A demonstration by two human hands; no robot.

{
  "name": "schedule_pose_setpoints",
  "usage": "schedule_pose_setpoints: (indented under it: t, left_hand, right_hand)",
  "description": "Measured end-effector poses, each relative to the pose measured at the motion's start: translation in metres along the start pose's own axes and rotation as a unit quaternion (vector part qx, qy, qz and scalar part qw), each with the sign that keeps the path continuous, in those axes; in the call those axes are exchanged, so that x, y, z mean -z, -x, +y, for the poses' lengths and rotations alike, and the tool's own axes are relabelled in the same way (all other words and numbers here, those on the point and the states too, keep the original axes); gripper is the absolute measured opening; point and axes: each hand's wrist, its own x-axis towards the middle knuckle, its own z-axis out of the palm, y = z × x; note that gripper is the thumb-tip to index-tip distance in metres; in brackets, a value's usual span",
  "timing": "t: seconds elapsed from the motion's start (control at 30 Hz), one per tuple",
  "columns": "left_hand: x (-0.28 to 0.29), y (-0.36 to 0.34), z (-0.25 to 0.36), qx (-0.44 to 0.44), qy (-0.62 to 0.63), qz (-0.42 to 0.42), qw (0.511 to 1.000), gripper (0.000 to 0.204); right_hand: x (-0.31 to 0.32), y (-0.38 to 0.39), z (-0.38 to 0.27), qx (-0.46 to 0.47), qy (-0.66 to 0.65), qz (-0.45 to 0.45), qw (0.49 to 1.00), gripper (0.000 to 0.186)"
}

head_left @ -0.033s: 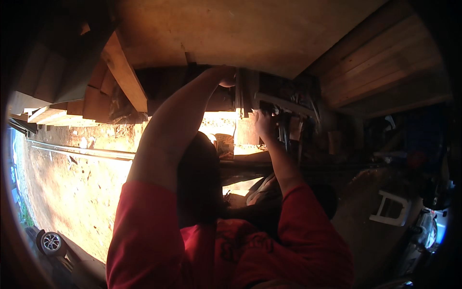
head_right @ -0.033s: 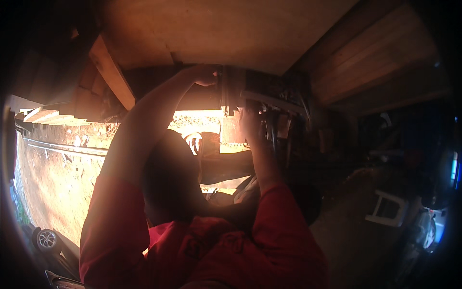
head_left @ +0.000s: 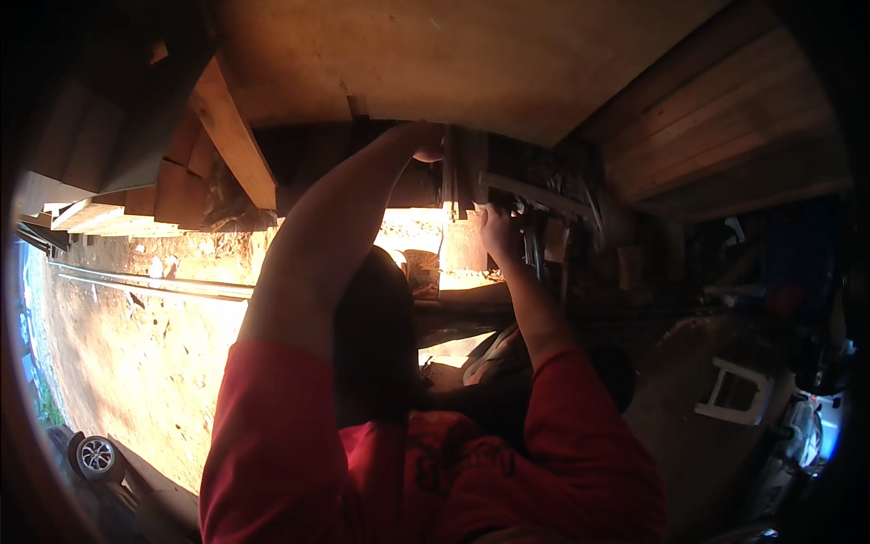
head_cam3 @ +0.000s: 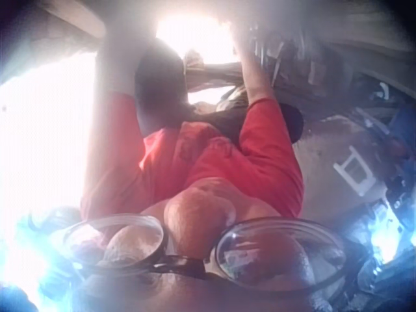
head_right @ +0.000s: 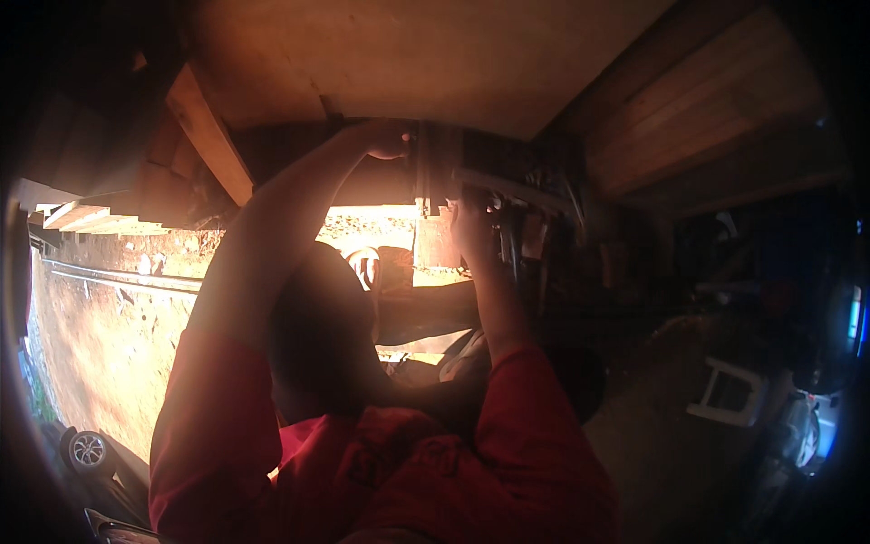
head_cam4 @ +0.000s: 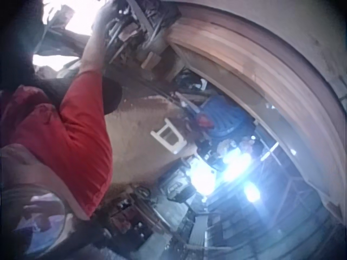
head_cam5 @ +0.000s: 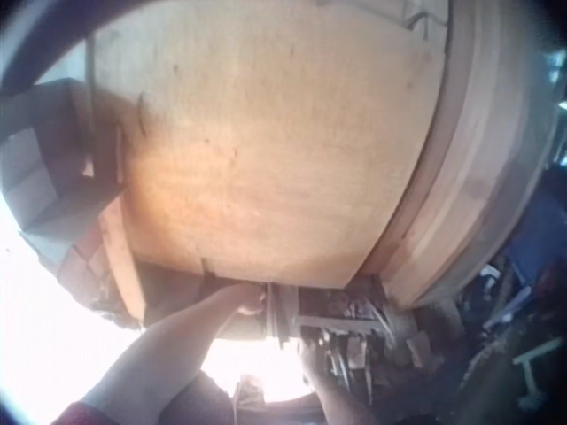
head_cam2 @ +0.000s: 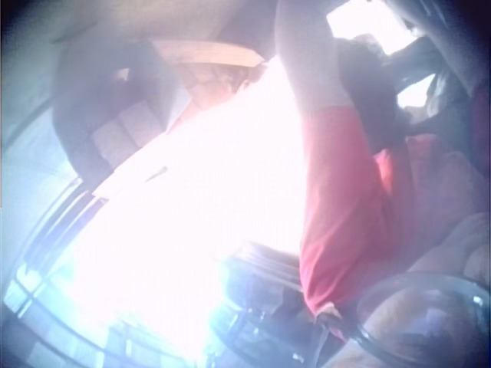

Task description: The person uses a hammer to repeatedly tap and pry at a wooden frame, likely part of a chair or table. They adjust their grip and position multiple times while working on the same joint area, occasionally removing small pieces of wood.

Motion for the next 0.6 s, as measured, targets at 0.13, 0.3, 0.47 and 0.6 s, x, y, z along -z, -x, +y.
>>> schedule_pose_setpoints:
  t: [0.13,0.3,0.47,0.6]
  left_hand:
    - [0.003,-0.005,0.010,0.008,-0.023,0.011,1.000,0.044]
    - [0.006,-0.010,0.008,-0.015,-0.034,0.003,0.999,0.041]
    - [-0.004,-0.024,0.007,-0.054,-0.040,0.019,0.998,0.040]
    - [-0.005,-0.029,0.031,-0.100,0.040,0.004,0.994,0.046]
  right_hand:
    - [0.003,-0.004,0.016,-0.044,-0.084,0.042,0.995,0.015]
    - [0.001,-0.017,0.014,-0.172,-0.263,0.021,0.949,0.017]
    - [0.021,-0.061,-0.018,-0.086,-0.322,-0.031,0.942,0.019]
    - [0.066,-0.101,-0.045,-0.028,-0.334,-0.019,0.942,0.018]
